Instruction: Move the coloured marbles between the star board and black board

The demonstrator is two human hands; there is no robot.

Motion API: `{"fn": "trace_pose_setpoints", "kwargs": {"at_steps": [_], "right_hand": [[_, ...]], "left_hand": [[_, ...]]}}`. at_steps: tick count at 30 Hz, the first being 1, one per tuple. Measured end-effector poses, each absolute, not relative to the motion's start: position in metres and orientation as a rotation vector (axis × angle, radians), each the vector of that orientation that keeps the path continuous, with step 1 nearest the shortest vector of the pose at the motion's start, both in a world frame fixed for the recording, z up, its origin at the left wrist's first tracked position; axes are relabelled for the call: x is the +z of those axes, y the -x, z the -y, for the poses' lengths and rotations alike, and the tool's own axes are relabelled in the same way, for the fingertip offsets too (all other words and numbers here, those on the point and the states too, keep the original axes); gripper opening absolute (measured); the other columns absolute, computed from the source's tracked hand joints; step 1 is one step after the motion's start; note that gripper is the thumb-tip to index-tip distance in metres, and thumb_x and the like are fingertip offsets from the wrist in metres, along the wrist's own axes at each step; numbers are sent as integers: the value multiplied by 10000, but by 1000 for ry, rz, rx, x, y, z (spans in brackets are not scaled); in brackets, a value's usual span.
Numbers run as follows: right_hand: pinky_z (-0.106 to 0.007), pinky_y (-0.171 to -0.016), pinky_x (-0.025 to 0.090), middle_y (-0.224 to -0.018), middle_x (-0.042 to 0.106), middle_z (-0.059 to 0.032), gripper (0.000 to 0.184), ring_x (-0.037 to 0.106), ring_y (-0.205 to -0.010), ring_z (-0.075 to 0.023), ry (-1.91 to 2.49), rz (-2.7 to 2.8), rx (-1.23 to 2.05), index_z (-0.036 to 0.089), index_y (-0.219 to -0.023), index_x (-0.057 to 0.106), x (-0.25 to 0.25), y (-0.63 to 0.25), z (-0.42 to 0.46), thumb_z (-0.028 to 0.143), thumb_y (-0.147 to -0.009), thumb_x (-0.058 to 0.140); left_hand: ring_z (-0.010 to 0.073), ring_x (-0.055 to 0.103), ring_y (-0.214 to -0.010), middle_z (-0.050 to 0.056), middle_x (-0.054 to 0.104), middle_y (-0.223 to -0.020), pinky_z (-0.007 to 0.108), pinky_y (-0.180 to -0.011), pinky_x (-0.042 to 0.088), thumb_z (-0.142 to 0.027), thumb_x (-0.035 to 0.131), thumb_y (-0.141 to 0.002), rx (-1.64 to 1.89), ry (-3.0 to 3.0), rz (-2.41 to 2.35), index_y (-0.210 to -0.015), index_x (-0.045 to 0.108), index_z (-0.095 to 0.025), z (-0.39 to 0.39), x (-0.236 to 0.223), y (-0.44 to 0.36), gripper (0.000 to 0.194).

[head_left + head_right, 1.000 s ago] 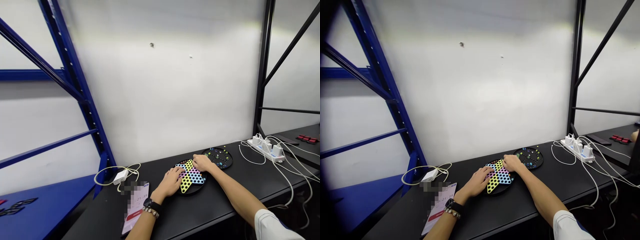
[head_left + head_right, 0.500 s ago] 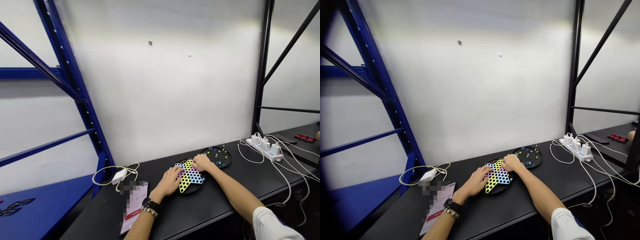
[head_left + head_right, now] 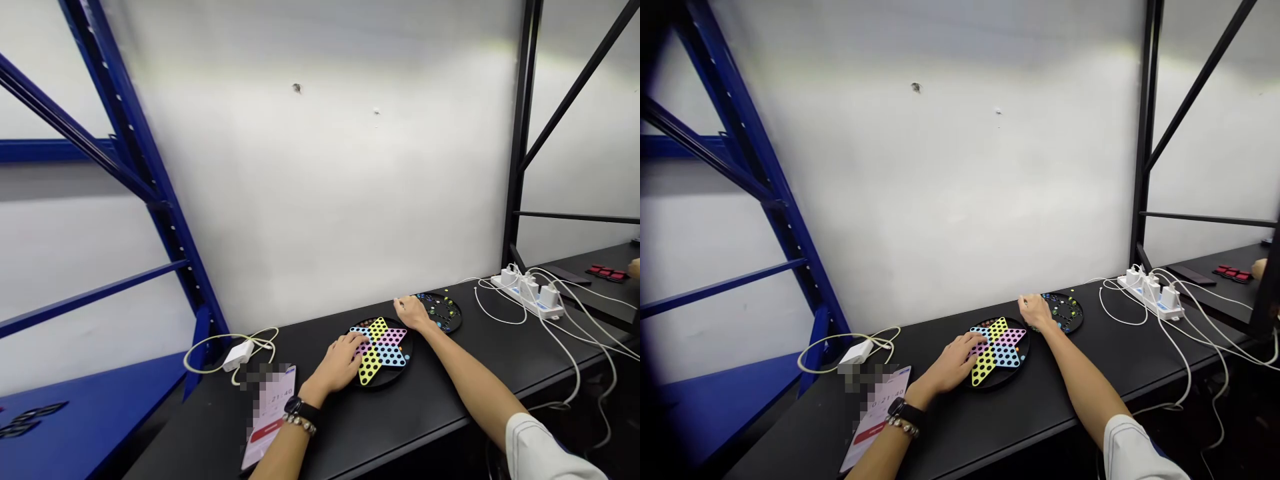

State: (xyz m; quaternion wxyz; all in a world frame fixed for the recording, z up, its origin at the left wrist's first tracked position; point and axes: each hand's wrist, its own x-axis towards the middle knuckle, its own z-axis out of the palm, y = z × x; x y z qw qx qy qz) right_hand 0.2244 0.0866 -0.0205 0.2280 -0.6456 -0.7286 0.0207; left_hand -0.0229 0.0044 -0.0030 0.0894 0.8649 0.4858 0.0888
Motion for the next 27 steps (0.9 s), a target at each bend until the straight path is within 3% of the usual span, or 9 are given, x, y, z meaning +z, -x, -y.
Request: {"fn": "trace_pose_setpoints", "kwargs": {"at_steps": [6, 10, 14, 17, 20, 27], "right_hand": [[-298, -742, 376, -914, 702, -134, 520, 632, -860, -234, 1982, 1792, 66, 188, -870, 716, -23, -269, -92, 447, -986, 280], [-347, -838, 373, -933, 697, -96, 355, 588, -970, -249, 1916, 1880, 115, 194, -800, 699, -19, -272, -92, 412, -920, 446], [-242, -676, 388, -735, 670, -23, 175, 574, -712, -139, 1623, 2126, 592, 169, -732, 697, -10, -263, -86, 334, -759, 645], [-206, -530, 333, -592, 608, 15, 186, 508, -577, -101, 1452, 2329, 887, 153, -659, 711, -4, -255, -77, 323, -607, 767], [-207, -490, 314, -540, 594, 24, 199, 496, -551, -102, 1458, 2387, 909, 151, -644, 741, 3, -247, -67, 307, -538, 806], [-195, -511, 377, -613, 680, 7, 239, 581, -612, -131, 1398, 2440, 1010, 178, -699, 783, 8, -242, -58, 348, -533, 809]], "left_hand": [[226, 465, -1231, 37, 498, -1380, 436, -1081, 359, -233, 367, -886, 289, -2578, -1437, -1298, 506, -285, -6, -6, 24, 437], [226, 465, -1235, 36, 492, -1390, 434, -1077, 363, -238, 363, -893, 289, -2585, -1442, -1297, 503, -285, -8, -9, 26, 431], [216, 471, -1233, 28, 497, -1384, 407, -1069, 374, -230, 366, -891, 282, -2615, -1447, -1297, 501, -293, -8, -9, 26, 432], [216, 475, -1226, 29, 500, -1379, 402, -1061, 380, -229, 364, -891, 273, -2614, -1454, -1294, 505, -290, -7, -8, 25, 432], [220, 472, -1228, 29, 502, -1377, 415, -1066, 374, -229, 364, -889, 273, -2595, -1459, -1293, 507, -285, -5, -6, 24, 432], [221, 471, -1237, 28, 502, -1381, 411, -1069, 377, -228, 370, -894, 282, -2598, -1457, -1290, 508, -284, -5, -6, 24, 422]]}}
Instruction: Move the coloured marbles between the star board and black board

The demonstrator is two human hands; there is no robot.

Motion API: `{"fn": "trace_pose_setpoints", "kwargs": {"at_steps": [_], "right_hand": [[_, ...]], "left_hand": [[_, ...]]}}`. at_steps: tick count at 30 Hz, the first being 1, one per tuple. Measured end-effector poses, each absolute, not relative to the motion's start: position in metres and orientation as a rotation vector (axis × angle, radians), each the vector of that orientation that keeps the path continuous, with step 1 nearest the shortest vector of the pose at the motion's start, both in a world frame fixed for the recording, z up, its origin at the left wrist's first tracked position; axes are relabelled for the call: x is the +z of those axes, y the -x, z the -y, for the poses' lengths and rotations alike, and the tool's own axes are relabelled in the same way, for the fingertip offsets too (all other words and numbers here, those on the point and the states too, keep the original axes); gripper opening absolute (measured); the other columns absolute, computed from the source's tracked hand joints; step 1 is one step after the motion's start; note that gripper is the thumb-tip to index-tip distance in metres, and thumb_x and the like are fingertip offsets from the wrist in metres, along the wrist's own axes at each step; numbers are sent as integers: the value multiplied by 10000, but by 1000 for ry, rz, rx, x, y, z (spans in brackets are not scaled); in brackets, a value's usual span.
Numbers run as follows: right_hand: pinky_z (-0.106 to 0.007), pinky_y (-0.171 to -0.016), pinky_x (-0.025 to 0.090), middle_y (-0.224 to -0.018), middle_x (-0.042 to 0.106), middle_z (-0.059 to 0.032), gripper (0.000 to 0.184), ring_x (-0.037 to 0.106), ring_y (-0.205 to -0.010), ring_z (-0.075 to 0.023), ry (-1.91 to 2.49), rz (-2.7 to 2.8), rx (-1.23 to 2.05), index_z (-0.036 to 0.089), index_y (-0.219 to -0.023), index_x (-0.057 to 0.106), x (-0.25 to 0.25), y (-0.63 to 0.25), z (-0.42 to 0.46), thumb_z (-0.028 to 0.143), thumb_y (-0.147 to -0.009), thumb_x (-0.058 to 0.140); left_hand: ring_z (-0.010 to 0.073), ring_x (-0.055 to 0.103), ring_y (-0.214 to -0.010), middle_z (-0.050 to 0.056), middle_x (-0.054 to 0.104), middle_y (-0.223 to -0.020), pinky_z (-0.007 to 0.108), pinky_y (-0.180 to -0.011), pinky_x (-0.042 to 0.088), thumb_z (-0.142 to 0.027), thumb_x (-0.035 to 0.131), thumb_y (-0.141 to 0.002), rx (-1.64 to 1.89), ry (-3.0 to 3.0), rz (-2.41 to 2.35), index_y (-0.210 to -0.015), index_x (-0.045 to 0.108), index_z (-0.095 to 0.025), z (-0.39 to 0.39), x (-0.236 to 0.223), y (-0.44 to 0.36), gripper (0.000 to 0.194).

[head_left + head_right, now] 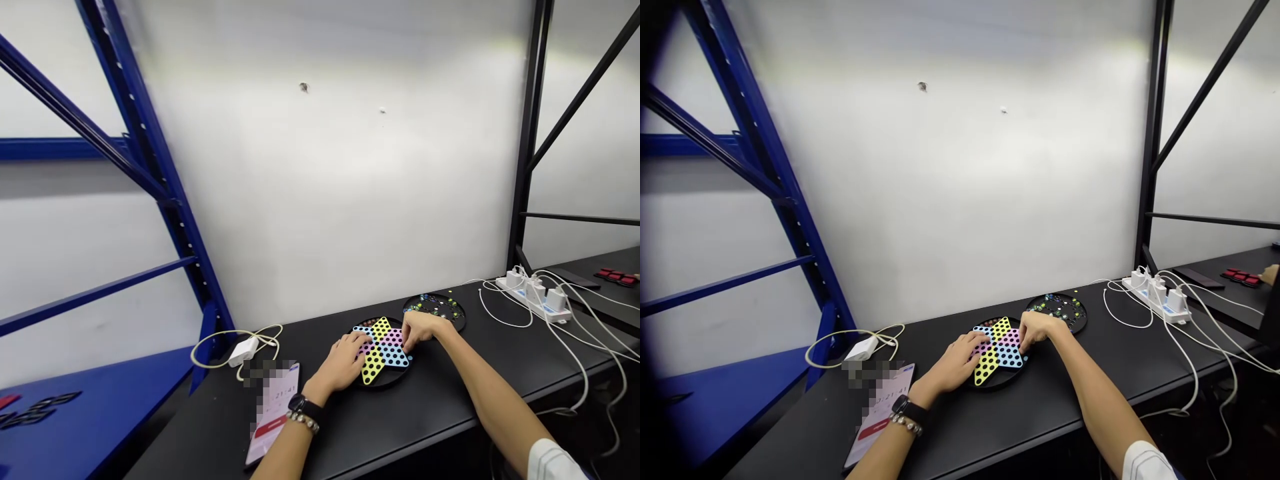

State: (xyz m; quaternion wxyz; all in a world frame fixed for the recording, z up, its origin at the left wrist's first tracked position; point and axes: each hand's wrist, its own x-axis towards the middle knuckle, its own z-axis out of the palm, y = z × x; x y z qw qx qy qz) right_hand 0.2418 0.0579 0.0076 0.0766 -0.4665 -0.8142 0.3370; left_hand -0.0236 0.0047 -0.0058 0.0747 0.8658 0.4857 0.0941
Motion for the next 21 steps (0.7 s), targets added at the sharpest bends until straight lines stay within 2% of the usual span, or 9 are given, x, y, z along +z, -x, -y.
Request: {"fn": "trace_pose_setpoints", "kwargs": {"at_steps": [8, 13, 18, 21], "right_hand": [[-193, -515, 385, -600, 671, 4, 164, 570, -591, -123, 1371, 2471, 922, 157, -689, 777, 0, -238, -63, 256, -559, 775], [-206, -532, 374, -641, 677, -20, 104, 568, -597, -120, 1546, 2198, 693, 136, -692, 750, -3, -273, -77, 183, -623, 688], [-252, -626, 414, -804, 713, -87, 122, 631, -746, -187, 1862, 1926, 442, 165, -754, 747, -16, -309, -89, 208, -706, 644], [-264, -663, 420, -870, 712, -88, 128, 648, -815, -211, 1980, 1829, 305, 196, -773, 749, -25, -314, -93, 230, -747, 628]], "left_hand": [[224, 463, -1238, 35, 501, -1380, 430, -1078, 363, -225, 367, -889, 279, -2574, -1456, -1290, 510, -276, -3, -5, 23, 429], [227, 465, -1239, 34, 493, -1391, 429, -1075, 369, -232, 365, -895, 269, -2579, -1451, -1311, 499, -281, -3, -3, 23, 439], [227, 464, -1248, 37, 494, -1394, 421, -1080, 367, -234, 368, -893, 265, -2583, -1457, -1310, 499, -276, -2, -1, 23, 439], [224, 470, -1241, 33, 497, -1391, 419, -1078, 369, -227, 366, -891, 263, -2584, -1457, -1308, 502, -280, -1, 0, 22, 442]]}}
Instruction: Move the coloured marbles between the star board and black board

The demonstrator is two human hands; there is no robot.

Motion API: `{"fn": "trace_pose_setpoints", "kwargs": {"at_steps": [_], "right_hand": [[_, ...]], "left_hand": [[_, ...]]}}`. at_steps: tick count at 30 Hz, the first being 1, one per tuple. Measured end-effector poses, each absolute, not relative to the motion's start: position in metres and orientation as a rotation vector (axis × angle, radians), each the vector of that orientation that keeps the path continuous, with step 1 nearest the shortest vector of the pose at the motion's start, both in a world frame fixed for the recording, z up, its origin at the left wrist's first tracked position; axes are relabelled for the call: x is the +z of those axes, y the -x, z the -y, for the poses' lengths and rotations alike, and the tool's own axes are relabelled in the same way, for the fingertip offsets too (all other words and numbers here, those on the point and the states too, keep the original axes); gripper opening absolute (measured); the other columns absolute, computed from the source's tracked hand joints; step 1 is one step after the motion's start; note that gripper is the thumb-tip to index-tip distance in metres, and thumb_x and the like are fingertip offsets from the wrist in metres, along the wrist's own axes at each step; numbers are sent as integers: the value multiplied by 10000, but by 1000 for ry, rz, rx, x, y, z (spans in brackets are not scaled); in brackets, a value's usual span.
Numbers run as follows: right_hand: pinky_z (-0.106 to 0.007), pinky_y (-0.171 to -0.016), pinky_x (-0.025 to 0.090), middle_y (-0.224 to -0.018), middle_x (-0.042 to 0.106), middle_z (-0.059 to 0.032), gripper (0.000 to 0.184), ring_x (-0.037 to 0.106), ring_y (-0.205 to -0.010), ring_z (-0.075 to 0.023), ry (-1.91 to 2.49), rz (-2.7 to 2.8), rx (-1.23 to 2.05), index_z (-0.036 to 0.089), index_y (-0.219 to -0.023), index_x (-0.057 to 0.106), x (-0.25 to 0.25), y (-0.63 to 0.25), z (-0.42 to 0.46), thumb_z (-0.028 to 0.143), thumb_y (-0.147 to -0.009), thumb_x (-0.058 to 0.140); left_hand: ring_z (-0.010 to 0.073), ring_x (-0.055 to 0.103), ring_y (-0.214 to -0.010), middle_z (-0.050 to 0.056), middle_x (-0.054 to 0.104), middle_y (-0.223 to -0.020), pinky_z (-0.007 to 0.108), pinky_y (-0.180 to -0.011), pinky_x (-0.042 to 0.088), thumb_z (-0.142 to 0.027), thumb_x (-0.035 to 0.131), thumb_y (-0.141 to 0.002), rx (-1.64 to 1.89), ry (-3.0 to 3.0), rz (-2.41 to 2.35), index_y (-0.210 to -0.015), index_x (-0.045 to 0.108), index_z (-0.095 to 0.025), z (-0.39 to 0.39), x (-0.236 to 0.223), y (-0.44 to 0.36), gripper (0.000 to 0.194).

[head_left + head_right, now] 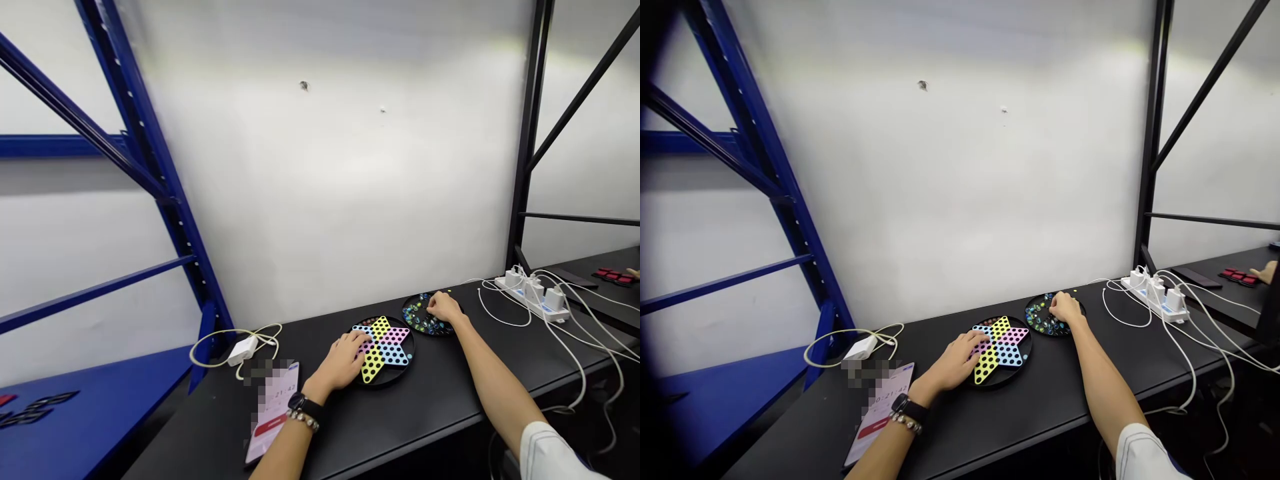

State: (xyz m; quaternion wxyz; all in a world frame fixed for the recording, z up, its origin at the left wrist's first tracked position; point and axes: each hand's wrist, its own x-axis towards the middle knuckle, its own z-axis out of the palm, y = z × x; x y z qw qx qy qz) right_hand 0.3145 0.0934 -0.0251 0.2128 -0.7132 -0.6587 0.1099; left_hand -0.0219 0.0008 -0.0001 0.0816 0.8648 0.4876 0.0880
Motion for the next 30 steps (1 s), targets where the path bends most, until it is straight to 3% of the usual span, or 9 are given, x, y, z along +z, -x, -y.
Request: {"fn": "trace_pose_setpoints", "kwargs": {"at_steps": [5, 11, 17, 21, 25, 30], "right_hand": [[-267, -655, 408, -872, 701, -92, 206, 642, -779, -208, 1990, 1819, 268, 199, -785, 735, -30, -314, -96, 238, -830, 538], [-264, -676, 403, -798, 678, -80, 394, 602, -751, -197, 1807, 1774, 279, 180, -858, 708, -20, -301, -96, 354, -943, 364], [-285, -873, 397, -1061, 663, -68, 327, 572, -996, -197, 1493, 1952, 288, 212, -1051, 690, -17, -250, -85, 360, -937, 422], [-403, -981, 348, -1226, 615, -57, 348, 501, -1127, -231, 1350, 2219, 312, 270, -1163, 663, -18, -214, -69, 345, -952, 396], [-483, -985, 335, -1296, 580, -81, 363, 487, -1139, -275, 1313, 2453, 261, 267, -1214, 639, -18, -196, -57, 372, -935, 431], [-427, -938, 360, -1208, 612, -92, 343, 560, -1042, -249, 1355, 2490, 168, 234, -1147, 663, -12, -192, -51, 378, -932, 438]], "left_hand": [[223, 480, -1229, 34, 503, -1384, 414, -1076, 374, -247, 360, -900, 262, -2580, -1460, -1300, 511, -283, 1, 2, 21, 429], [263, 448, -1291, 55, 486, -1419, 472, -1116, 329, -463, 426, -905, 259, -2554, -1466, -1313, 512, -273, 4, 7, 20, 458], [270, 373, -1379, 33, 421, -1496, 570, -1152, 235, -296, 429, -859, 182, -2505, -1453, -1353, 494, -322, 3, 7, 17, 499], [269, 342, -1404, 12, 405, -1512, 634, -1142, 187, -228, 407, -822, 120, -2506, -1441, -1364, 484, -358, 3, 7, 17, 562], [262, 312, -1423, -4, 374, -1531, 672, -1131, 138, -205, 402, -800, 77, -2494, -1412, -1376, 460, -393, 4, 9, 16, 608], [255, 300, -1426, 1, 376, -1524, 658, -1142, 122, -194, 415, -772, 93, -2496, -1431, -1349, 482, -381, 1, 7, 16, 610]]}}
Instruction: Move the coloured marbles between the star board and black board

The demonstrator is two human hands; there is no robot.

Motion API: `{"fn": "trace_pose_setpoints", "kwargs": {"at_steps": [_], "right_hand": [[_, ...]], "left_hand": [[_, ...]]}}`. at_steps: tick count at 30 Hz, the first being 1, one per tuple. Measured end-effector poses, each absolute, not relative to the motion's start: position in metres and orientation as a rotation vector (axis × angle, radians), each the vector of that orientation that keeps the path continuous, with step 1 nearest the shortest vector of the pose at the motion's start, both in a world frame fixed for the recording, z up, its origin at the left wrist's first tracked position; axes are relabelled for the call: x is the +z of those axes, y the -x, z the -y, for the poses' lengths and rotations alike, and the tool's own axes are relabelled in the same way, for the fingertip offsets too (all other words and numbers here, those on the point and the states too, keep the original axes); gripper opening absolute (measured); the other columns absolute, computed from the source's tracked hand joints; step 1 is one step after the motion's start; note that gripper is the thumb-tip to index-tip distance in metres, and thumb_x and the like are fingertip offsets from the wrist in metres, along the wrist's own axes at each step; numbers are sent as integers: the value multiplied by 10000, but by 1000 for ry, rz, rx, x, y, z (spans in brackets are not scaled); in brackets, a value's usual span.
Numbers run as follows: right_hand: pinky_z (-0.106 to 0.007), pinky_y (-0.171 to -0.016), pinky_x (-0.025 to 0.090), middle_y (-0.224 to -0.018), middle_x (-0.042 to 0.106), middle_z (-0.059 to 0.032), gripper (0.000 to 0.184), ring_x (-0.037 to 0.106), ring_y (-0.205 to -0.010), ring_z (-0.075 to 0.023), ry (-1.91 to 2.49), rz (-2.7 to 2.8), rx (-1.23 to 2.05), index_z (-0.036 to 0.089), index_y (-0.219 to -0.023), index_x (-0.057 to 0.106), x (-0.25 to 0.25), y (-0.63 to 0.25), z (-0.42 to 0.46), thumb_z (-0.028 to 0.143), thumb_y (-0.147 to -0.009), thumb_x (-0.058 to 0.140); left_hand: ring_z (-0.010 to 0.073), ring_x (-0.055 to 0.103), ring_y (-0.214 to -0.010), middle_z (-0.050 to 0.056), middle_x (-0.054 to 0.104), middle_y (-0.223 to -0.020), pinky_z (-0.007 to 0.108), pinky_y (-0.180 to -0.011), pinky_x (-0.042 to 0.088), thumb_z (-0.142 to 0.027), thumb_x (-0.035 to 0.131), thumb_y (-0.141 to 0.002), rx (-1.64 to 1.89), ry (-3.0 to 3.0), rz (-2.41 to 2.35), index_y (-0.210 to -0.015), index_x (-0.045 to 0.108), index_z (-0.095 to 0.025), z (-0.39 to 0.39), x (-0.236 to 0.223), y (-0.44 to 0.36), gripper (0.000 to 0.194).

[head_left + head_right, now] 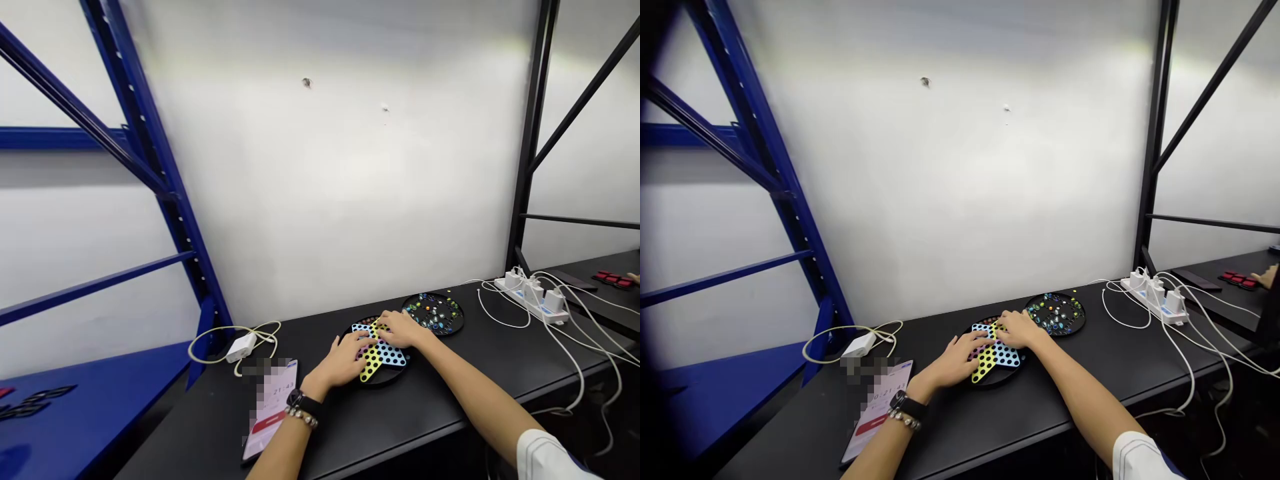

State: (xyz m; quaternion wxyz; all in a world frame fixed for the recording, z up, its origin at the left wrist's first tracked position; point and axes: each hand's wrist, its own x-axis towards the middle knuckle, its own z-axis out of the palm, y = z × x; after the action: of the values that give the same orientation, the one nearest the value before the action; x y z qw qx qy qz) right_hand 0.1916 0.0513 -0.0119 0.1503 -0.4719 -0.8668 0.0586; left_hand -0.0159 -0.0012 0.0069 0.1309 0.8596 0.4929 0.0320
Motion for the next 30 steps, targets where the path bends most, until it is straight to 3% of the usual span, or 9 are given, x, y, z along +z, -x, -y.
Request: {"fn": "trace_pose_setpoints", "kwargs": {"at_steps": [4, 7, 13, 17, 21, 24, 30], "right_hand": [[-312, -831, 377, -1064, 666, -83, 306, 605, -913, -201, 1382, 2480, 111, 199, -996, 706, -3, -188, -45, 354, -920, 454], [-263, -688, 351, -839, 698, -75, 347, 589, -750, -165, 1408, 2453, 76, 174, -786, 722, -1, -186, -41, 354, -912, 454], [-232, -548, 278, -539, 587, -9, 372, 454, -529, -92, 1319, 2388, 385, 135, -624, 698, -4, -193, -46, 284, -876, 469], [-223, -623, 338, -726, 661, -28, 403, 548, -675, -123, 1322, 2207, 360, 156, -733, 707, -9, -203, -59, 305, -926, 387], [-260, -803, 379, -1034, 665, -57, 353, 579, -949, -174, 1347, 2239, 294, 219, -984, 702, -20, -208, -67, 291, -943, 359], [-322, -870, 377, -1108, 635, -68, 357, 566, -1010, -207, 1383, 2331, 267, 250, -1089, 672, -29, -202, -67, 323, -954, 349], [-382, -868, 377, -1093, 601, -97, 328, 541, -1036, -262, 1462, 2407, 146, 230, -1121, 611, -34, -176, -69, 421, -918, 436]], "left_hand": [[267, 365, -1377, 34, 429, -1476, 612, -1151, 185, -168, 442, -728, 161, -2540, -1570, -1310, 507, -328, -4, 3, 24, 607], [272, 457, -1289, 65, 511, -1384, 581, -1129, 255, -147, 435, -732, 230, -2557, -1760, -1287, 521, -279, -8, 2, 32, 577], [260, 523, -1218, 74, 581, -1316, 571, -1102, 291, -182, 358, -854, 249, -2535, -1828, -1222, 573, -250, -6, 0, 31, 431], [261, 496, -1257, 70, 564, -1353, 552, -1112, 280, -230, 395, -871, 336, -2556, -1762, -1226, 569, -252, 0, -1, 20, 396], [224, 531, -1196, 49, 606, -1254, 425, -1072, 365, -219, 440, -861, 486, -2635, -1467, -1175, 596, -254, 4, -4, 9, 352], [211, 550, -1147, 45, 618, -1204, 369, -1038, 400, -218, 452, -870, 540, -2635, -1321, -1130, 621, -255, 3, -8, 6, 313], [229, 544, -1135, 53, 623, -1184, 393, -1030, 404, -240, 466, -879, 584, -2621, -1294, -1121, 631, -245, 0, -12, 8, 292]]}}
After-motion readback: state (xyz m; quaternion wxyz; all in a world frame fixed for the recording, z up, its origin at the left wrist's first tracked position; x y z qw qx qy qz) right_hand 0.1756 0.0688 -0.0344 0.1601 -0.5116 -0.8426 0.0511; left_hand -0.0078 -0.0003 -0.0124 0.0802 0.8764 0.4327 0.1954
